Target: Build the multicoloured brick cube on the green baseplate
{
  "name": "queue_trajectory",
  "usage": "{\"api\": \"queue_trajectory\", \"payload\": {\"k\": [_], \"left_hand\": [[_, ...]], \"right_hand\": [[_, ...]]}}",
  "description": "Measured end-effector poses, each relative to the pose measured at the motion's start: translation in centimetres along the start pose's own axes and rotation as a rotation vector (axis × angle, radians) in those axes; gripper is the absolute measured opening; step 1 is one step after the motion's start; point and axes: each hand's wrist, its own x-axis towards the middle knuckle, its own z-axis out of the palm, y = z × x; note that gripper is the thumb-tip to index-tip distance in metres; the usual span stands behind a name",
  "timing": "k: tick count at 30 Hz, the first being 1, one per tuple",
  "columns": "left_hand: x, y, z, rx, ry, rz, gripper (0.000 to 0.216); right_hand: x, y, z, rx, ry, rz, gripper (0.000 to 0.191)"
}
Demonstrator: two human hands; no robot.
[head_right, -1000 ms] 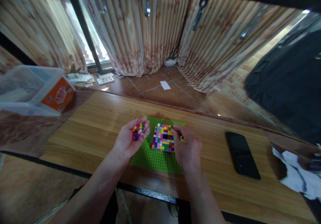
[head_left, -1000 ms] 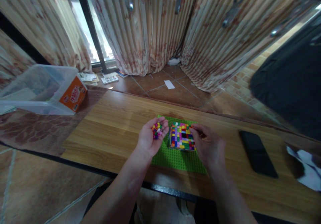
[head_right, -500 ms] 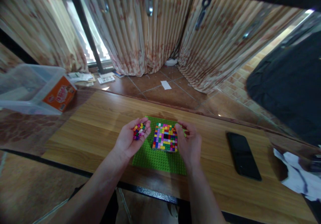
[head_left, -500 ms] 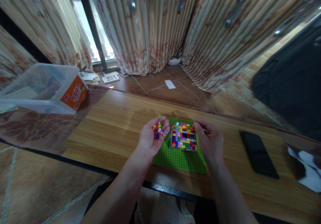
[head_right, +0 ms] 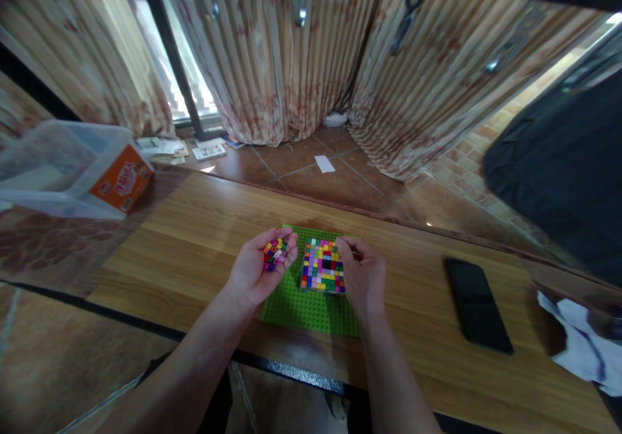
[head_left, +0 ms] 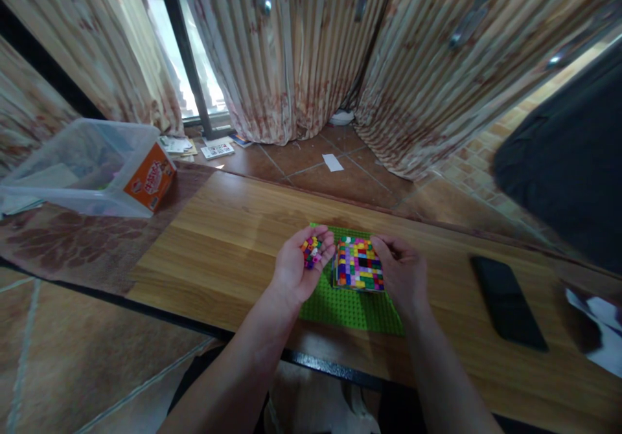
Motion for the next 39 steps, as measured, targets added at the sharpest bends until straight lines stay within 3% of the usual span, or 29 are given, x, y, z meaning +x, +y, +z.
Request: {"api": "queue_trajectory", "payload": {"k": [5, 9, 15, 19, 22, 30, 39], "left_hand": [[-0.1, 0.0, 0.0, 0.011, -0.033, -0.016, 0.026], [-0.4, 0.0, 0.2, 0.031, -0.11, -0.049, 0.029], [-1.2, 0.0, 0.6, 0.045, -0.256, -0.135, 0.037], [-1.3, -0.2, 0.5, 0.045, -0.335, -0.177, 0.041], [-1.4, -0.3, 0.5, 0.056, -0.361, -0.187, 0.042], [-1.7, -0.3, 0.7, 0.075, -0.392, -0.206, 0.043], [-1.5, -0.6, 0.6, 0.063, -0.407, -0.218, 0.044]], "right_hand": [[0.1, 0.5, 0.0, -0.034, -0.05, -0.065, 0.033], [-0.1, -0.1, -0.1, -0.005, -0.002, -0.057, 0.032], [-0.7, -1.2, -0.9, -0.106, 0.217, -0.371, 0.027], [-1.8, -1.9, -0.7, -0.132, 0.092, -0.623, 0.015], [-2.8, -2.6, -0.1, -0.218, -0.057, -0.716, 0.02], [-3.1, -2.9, 0.6, -0.363, -0.116, -0.728, 0.019], [-3.1, -3.0, 0.7, -0.296, -0.081, -0.673, 0.009]]}}
